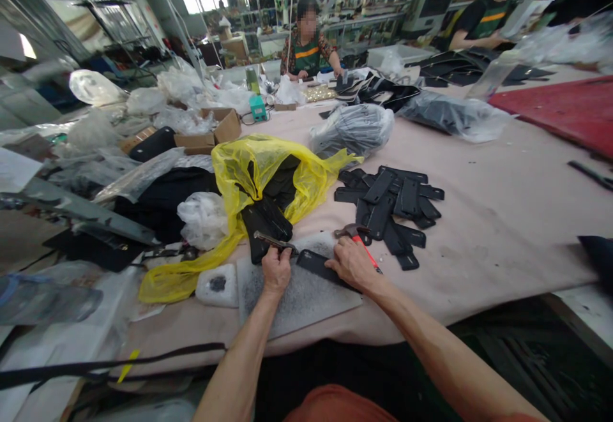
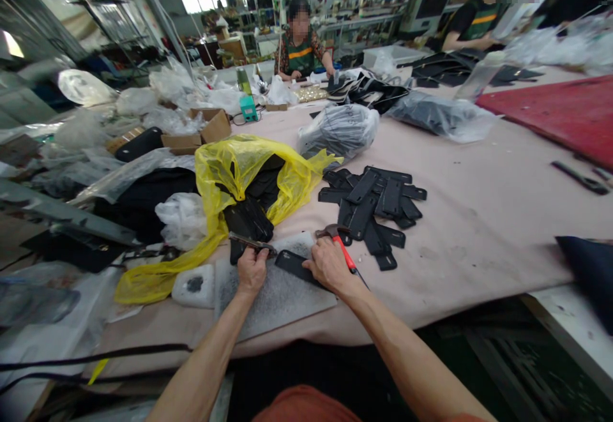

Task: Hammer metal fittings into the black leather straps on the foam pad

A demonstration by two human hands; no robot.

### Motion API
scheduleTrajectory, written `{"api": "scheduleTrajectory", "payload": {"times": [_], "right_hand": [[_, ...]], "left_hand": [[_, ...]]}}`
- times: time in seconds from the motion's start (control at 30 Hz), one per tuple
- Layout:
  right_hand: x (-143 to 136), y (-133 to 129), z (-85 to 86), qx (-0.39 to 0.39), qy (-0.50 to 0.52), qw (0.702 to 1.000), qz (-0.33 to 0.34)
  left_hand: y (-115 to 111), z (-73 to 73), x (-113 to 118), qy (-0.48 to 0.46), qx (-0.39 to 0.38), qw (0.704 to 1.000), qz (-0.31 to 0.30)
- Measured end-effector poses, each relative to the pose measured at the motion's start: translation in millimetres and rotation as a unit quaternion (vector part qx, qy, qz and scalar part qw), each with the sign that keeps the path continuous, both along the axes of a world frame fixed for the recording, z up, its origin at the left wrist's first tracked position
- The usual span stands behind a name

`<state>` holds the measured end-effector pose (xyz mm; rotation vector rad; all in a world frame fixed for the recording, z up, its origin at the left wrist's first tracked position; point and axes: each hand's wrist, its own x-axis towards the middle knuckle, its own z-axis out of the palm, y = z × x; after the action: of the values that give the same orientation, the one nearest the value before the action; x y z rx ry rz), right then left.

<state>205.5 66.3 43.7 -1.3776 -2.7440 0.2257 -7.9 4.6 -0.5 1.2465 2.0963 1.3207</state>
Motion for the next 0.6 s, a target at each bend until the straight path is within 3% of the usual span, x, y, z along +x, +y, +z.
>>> {"api": "scheduleTrajectory", "payload": {"times": [0.17, 0.27, 0.43, 0.6], "right_hand": [[-10, -26, -9.9, -0.005, 0.009, 0.994, -0.111], [-26, -42, -8.6, -0.012, 0.013, 0.991, -0.134], [-34, -46, -9.6, 0.031, 0.067, 0.994, -0.078], [-30, -47, -25.2, 0.059, 0.120, 0.991, -0.007]], "left_hand": [[-1, -2.5, -1, -0.029, 0.020, 0.999, 0.000], [-1, -5.8, -2, -0.022, 0.022, 0.999, 0.007], [-2, -6.3, -2, -0.014, 0.016, 1.000, 0.001], [-1, -5.0, -1, -0.016, 0.016, 1.000, 0.001]]}}
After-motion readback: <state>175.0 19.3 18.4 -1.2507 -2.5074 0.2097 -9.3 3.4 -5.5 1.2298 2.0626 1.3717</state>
